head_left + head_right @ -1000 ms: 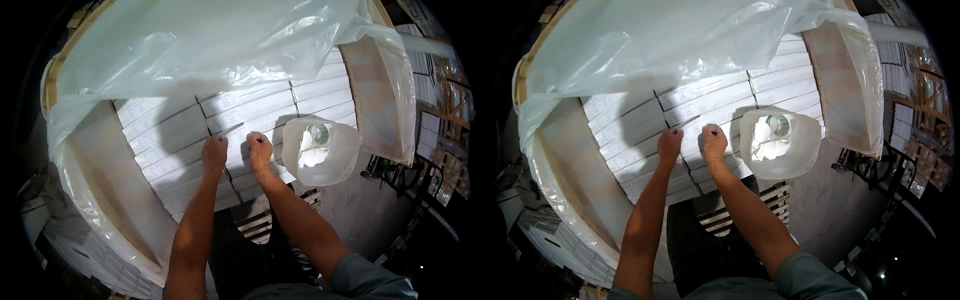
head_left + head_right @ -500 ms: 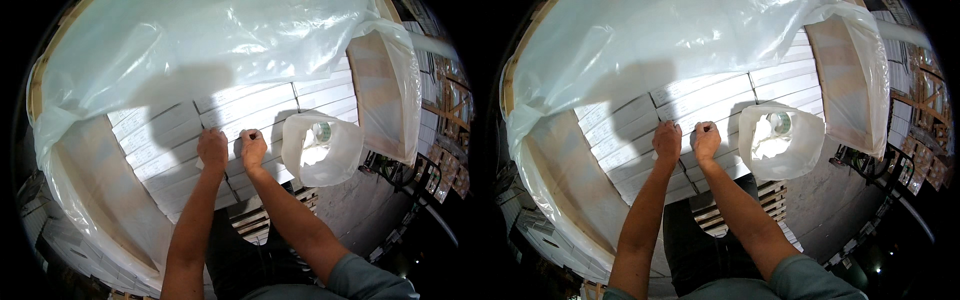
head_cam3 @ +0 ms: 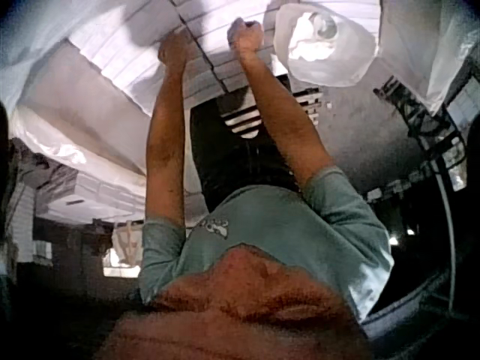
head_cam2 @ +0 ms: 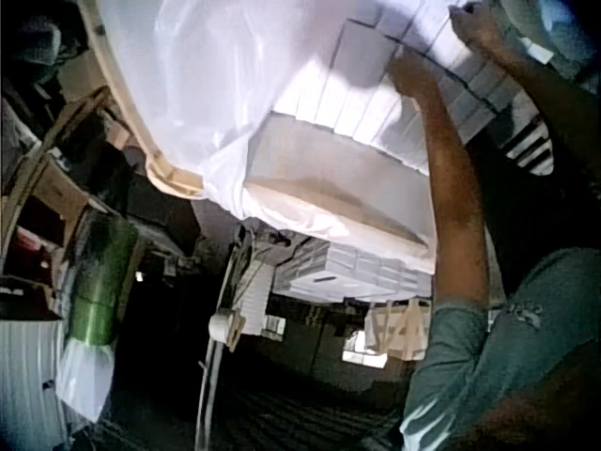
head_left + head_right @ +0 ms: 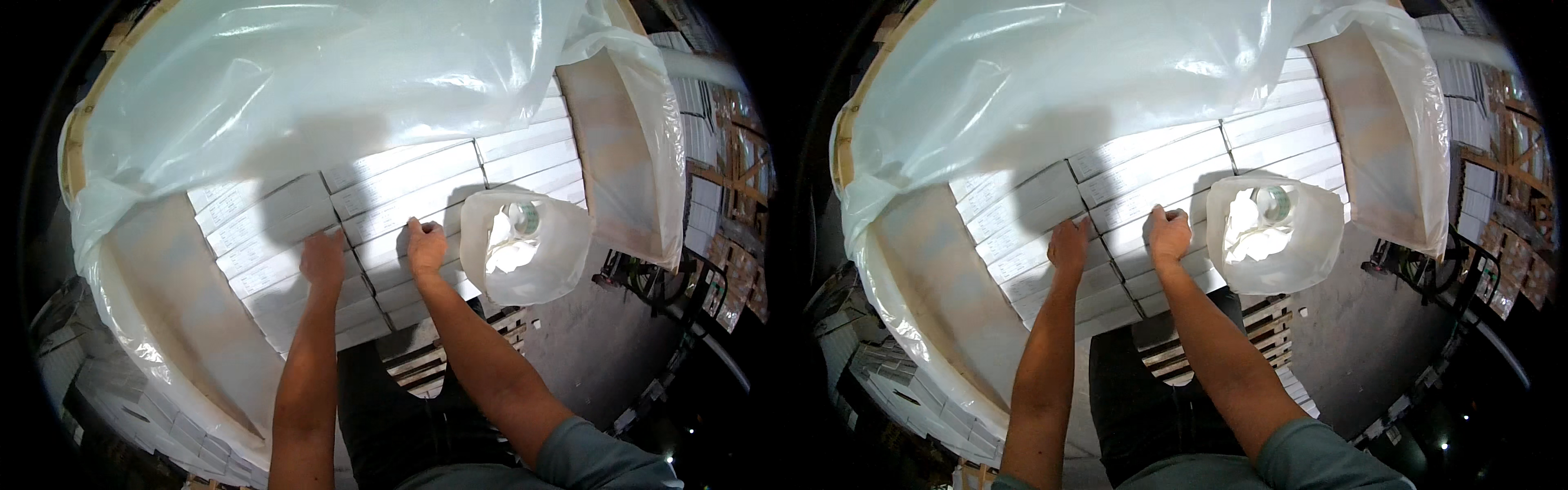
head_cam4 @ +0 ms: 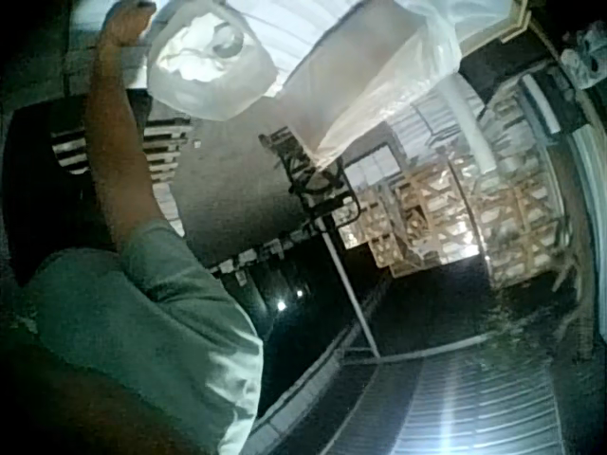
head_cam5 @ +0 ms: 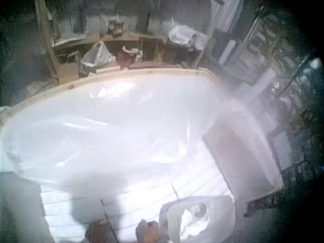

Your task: The person applies adhesive labels to stacks of white rectangular items arranged on a wooden pallet. They peel each label from a roll and place it on the top of a stack, repeating the process across multiple stacks.

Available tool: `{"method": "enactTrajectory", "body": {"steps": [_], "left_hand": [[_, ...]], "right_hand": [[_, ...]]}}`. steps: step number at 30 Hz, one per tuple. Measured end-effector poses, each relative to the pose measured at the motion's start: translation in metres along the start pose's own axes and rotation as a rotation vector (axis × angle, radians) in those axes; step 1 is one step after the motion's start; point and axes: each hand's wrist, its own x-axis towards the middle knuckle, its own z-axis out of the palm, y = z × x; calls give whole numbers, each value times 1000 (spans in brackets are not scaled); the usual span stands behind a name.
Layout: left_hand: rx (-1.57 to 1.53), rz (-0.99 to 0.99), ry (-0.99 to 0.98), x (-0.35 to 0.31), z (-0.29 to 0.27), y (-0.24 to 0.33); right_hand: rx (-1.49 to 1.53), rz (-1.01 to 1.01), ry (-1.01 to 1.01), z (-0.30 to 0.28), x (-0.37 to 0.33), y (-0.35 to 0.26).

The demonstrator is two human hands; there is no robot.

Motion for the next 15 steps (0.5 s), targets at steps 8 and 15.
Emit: {"method": "enactTrajectory", "body": {"steps": [8, 15], "left_hand": [[-1064, -94, -664, -93, 9, -43], [-1239, -170, -888, -221, -61, -16]], "right_hand": [[143, -588, -647, -82, -88, 25], [104, -335, -1222, -197, -120, 14]]}}
